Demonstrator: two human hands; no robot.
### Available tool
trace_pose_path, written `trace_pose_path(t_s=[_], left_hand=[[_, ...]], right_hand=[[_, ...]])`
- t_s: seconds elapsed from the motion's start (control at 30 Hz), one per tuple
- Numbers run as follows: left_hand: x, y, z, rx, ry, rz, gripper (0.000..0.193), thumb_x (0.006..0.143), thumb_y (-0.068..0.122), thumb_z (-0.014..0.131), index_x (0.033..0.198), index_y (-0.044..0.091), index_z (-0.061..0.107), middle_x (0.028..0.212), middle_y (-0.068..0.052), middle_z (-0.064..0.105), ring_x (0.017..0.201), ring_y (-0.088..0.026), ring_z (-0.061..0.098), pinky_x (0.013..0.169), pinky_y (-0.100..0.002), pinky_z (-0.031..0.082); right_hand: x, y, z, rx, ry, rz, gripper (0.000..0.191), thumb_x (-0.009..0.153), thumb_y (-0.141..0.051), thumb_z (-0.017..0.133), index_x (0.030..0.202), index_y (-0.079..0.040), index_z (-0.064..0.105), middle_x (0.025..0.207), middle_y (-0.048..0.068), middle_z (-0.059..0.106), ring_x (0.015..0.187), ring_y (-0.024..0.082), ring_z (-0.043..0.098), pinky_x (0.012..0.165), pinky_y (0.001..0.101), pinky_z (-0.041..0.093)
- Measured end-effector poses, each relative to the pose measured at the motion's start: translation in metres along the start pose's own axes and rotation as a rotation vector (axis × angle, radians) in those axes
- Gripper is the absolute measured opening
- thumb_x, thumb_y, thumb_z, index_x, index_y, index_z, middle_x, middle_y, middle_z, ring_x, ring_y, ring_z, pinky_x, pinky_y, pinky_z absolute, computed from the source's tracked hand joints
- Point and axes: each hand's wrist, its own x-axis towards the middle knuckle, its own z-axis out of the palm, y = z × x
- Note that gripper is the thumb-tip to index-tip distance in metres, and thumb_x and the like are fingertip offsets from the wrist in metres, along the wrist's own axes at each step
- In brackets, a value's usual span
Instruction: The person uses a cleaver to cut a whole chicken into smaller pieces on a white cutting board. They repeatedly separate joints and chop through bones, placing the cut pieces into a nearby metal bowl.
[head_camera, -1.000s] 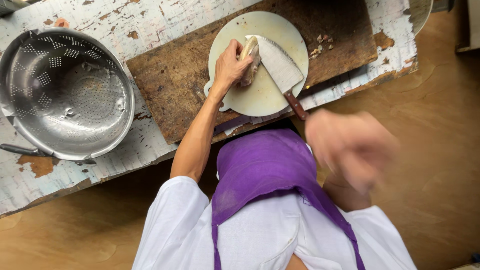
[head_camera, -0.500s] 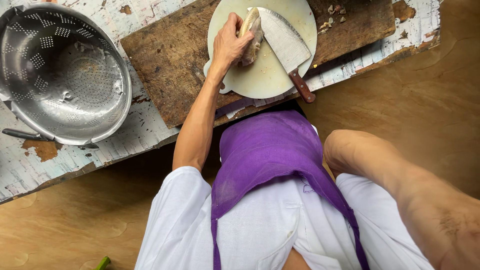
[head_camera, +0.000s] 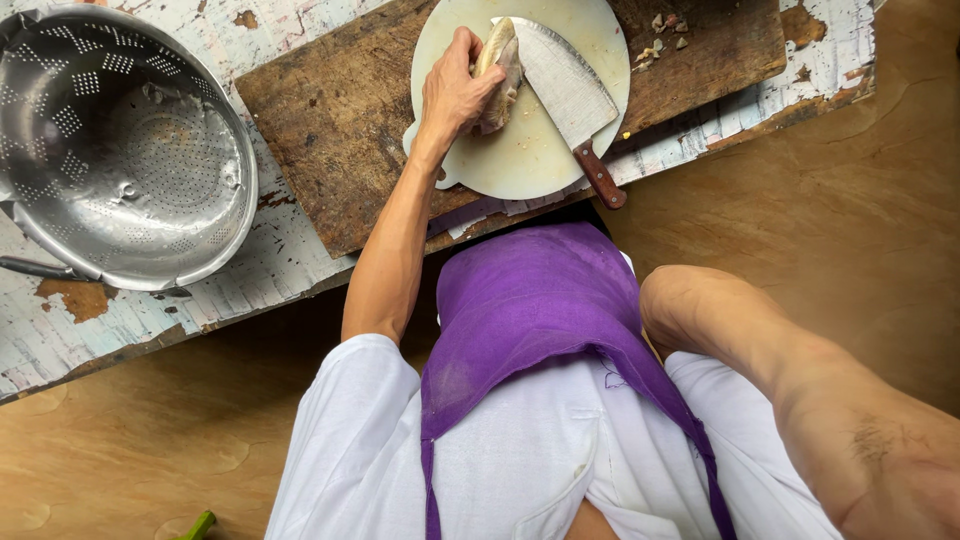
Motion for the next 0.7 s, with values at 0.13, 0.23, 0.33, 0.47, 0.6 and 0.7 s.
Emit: trace_pose_path(t_s=[0.13, 0.23, 0.33, 0.47, 0.6, 0.7], left_hand=[[0.0, -0.001, 0.001, -0.021, -0.008, -0.015, 0.038, 0.081, 0.045, 0.067, 0.099, 0.017, 0.05, 0.089, -0.004, 0.069, 0.077, -0.02, 0.068, 0.067, -0.04, 0.055], [-0.001, -0.002, 0.001, -0.004, -0.01, -0.025, 0.037, 0.08, 0.044, 0.068, 0.1, 0.018, 0.05, 0.087, -0.005, 0.069, 0.077, -0.02, 0.067, 0.067, -0.041, 0.055], [-0.001, -0.003, 0.001, -0.032, 0.008, 0.011, 0.036, 0.082, 0.044, 0.067, 0.1, 0.018, 0.05, 0.089, -0.004, 0.069, 0.079, -0.019, 0.068, 0.068, -0.04, 0.056], [-0.003, -0.005, 0.002, -0.01, 0.007, 0.01, 0.035, 0.084, 0.043, 0.067, 0.099, 0.017, 0.049, 0.089, -0.004, 0.069, 0.079, -0.02, 0.068, 0.068, -0.041, 0.055], [-0.003, -0.005, 0.002, -0.016, 0.006, -0.003, 0.035, 0.082, 0.043, 0.067, 0.099, 0.018, 0.049, 0.087, -0.004, 0.068, 0.078, -0.02, 0.068, 0.067, -0.04, 0.056], [-0.004, 0.003, 0.0, -0.04, -0.026, -0.057, 0.034, 0.082, 0.042, 0.066, 0.099, 0.017, 0.049, 0.088, -0.005, 0.068, 0.077, -0.02, 0.069, 0.065, -0.041, 0.056]], right_hand=[[-0.002, 0.0, -0.001, 0.005, 0.0, -0.003, 0.028, 0.105, -0.026, 0.05, 0.086, -0.007, 0.057, 0.076, 0.003, 0.052, 0.067, 0.017, 0.056, 0.072, 0.043, 0.043], [0.0, 0.001, -0.003, 0.012, -0.004, -0.005, 0.03, 0.105, -0.027, 0.049, 0.084, -0.008, 0.057, 0.074, 0.003, 0.051, 0.065, 0.016, 0.056, 0.071, 0.0436, 0.043], [0.0, 0.003, -0.004, 0.022, 0.001, -0.008, 0.032, 0.105, -0.029, 0.047, 0.081, -0.008, 0.056, 0.072, 0.002, 0.05, 0.063, 0.016, 0.055, 0.071, 0.0442, 0.042], [-0.009, 0.007, -0.007, 0.028, 0.004, -0.011, 0.036, 0.105, -0.03, 0.046, 0.078, -0.009, 0.055, 0.068, 0.002, 0.049, 0.06, 0.016, 0.054, 0.07, 0.045, 0.041], [-0.019, -0.001, -0.012, 0.055, 0.006, -0.016, 0.039, 0.106, -0.031, 0.044, 0.075, -0.009, 0.054, 0.065, 0.001, 0.047, 0.057, 0.015, 0.053, 0.069, 0.0458, 0.039], [-0.032, 0.007, -0.031, 0.024, 0.087, 0.018, 0.041, 0.106, -0.033, 0.042, 0.073, -0.01, 0.053, 0.063, 0.001, 0.046, 0.055, 0.015, 0.052, 0.068, 0.0464, 0.039]])
